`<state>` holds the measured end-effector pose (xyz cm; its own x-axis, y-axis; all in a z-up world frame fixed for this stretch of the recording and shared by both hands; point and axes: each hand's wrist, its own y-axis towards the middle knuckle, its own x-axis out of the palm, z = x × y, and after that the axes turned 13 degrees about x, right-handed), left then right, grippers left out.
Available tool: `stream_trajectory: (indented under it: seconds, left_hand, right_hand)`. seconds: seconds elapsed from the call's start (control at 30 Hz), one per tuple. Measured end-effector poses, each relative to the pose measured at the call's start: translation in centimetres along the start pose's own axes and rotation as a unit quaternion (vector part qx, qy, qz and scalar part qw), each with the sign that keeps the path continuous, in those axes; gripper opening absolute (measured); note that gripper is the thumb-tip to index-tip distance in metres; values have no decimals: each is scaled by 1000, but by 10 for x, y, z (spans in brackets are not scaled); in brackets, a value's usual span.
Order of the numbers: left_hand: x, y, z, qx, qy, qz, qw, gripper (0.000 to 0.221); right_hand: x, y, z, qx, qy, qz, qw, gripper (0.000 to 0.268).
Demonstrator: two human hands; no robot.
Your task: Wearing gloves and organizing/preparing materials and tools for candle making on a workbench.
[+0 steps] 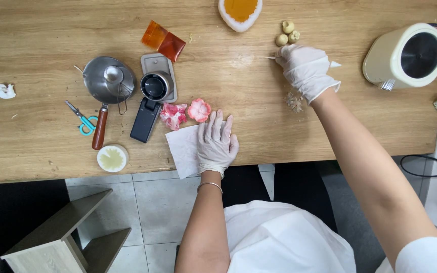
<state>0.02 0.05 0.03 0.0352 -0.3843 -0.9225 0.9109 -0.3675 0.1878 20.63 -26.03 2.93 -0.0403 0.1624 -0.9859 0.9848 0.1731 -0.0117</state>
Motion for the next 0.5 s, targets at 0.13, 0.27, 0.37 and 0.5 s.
stream_trajectory:
  seconds: [0.13,0.27,0.37,0.5]
  left_hand:
    - [4,-2,-3,4,-7,9,1000,59]
    - [3,-2,-3,5,-8,7,1000,59]
    - [2,-1,-1,5,-9,10,1000,59]
    - [1,-1,-1,8,-5,10,1000,58]
  right_hand:
    - [-5,9,-7,29,-35,-32,998,11]
    - [-11,7,-5,-25,-89,-57,994,7]
    - [-22,3,-7,-74,-126,-58,988,7]
    - [-37,-1,-12,-123,-166,-94,974,4]
